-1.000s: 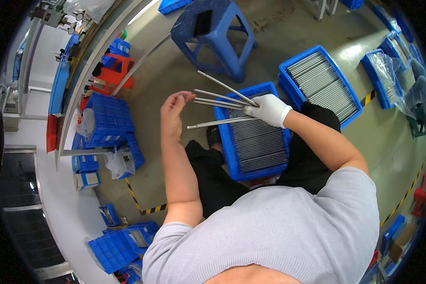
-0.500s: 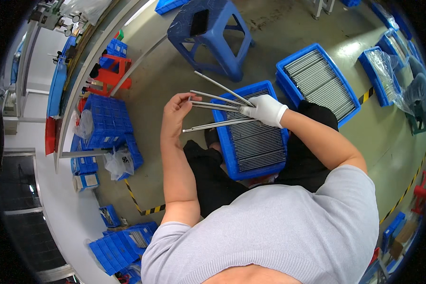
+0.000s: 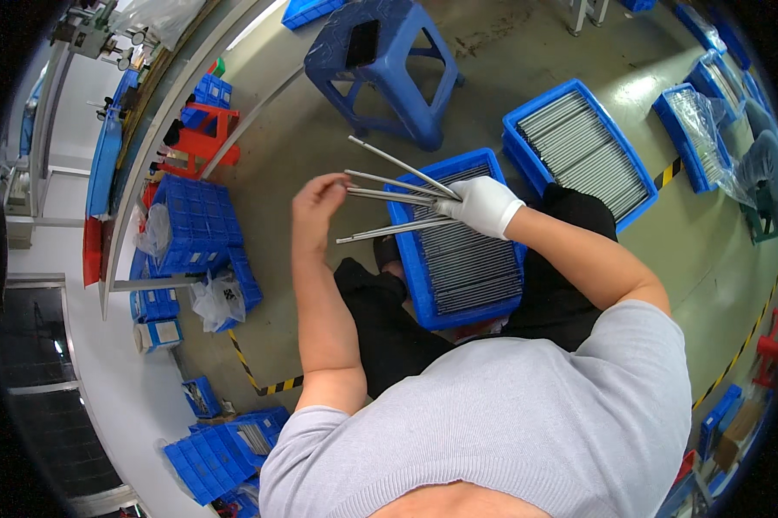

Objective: Sorting and organizing long metal rods into blue storage crates.

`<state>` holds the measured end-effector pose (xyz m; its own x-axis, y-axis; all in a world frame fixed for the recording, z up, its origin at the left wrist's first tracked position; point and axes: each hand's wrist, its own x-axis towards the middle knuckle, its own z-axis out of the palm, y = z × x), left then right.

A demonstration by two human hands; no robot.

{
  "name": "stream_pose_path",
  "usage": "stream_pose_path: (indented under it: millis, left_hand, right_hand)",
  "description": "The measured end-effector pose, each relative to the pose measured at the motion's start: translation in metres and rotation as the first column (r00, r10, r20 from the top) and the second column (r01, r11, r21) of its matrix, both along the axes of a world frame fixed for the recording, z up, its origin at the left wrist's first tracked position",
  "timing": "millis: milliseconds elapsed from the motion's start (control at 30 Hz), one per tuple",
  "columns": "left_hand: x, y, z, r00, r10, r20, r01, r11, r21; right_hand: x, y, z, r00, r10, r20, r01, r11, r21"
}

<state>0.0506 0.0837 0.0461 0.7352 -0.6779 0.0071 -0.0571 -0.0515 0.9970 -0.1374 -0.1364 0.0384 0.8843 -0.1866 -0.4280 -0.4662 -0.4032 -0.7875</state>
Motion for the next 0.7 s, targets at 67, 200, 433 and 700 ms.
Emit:
stream_pose_path:
  millis: [67,200,433,700]
  left_hand:
    - [0.014,0.011,0.002,0.988,0.151,0.025,-0.148,0.985,-0.089]
    - [0.006,-0.001,-0.007,0.997,0.077,-0.026,-0.078,0.996,-0.042]
    - [0.005,-0.006,-0.015,0.991,-0.037,-0.125,0.026,0.995,-0.093]
    - [-0.001,-0.009,-0.006,0.984,-0.090,-0.156,0.083,0.995,-0.051]
  right_hand:
    - [-0.001,-0.002,0.000,0.996,0.027,0.090,-0.012,0.986,-0.166]
    - [0.000,-0.002,0.006,0.996,0.081,0.042,-0.072,0.980,-0.184]
    - [0.000,0.002,0.010,0.991,0.130,0.000,-0.127,0.966,-0.225]
    - [0.001,0.000,0.008,0.993,0.100,-0.057,-0.101,0.995,-0.017]
